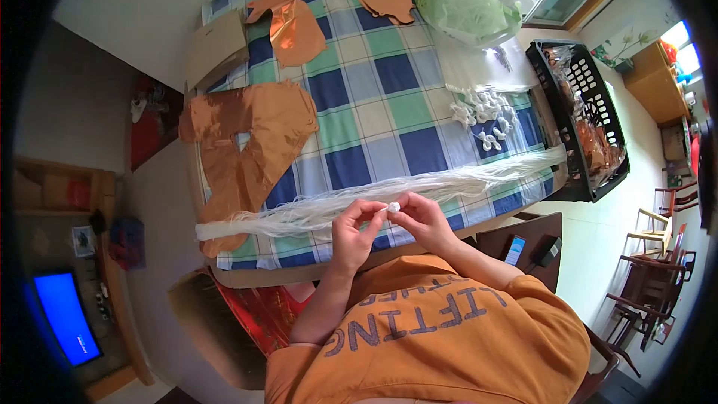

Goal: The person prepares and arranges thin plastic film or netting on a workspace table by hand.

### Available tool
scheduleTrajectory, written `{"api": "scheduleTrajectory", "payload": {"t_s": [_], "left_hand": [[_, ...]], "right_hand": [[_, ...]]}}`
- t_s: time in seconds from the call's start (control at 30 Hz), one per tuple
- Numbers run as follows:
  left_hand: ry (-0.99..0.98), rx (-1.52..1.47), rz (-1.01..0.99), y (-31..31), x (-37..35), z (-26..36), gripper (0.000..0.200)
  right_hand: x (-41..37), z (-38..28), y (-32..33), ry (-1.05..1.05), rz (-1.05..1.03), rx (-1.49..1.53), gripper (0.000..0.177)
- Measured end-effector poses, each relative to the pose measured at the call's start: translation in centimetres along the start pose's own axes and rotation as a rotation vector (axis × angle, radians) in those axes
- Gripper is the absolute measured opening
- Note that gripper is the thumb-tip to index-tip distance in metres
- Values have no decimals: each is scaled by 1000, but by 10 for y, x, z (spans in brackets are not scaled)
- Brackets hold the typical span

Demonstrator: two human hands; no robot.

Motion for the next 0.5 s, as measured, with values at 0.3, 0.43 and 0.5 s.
{"api": "scheduleTrajectory", "payload": {"t_s": [0.3,0.43,0.5], "left_hand": [[-31,58,12,-4,-1,-3,7],[-31,75,2,-5,-2,-4,7],[-32,85,0,-5,-2,-4,7]], "right_hand": [[-3,-8,5,80,15,-195,12],[-5,-5,7,74,12,-208,12],[-5,-6,6,76,16,-212,12]]}}
Point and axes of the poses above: each hand's wrist, its own x-axis towards the middle knuckle, its own y-axis out of the back of the hand, z = x × y, the point moved 4 cm from there along x, towards the middle knuckle, and after that the axes turned 2 degrees about y, right-handed, at the moved point
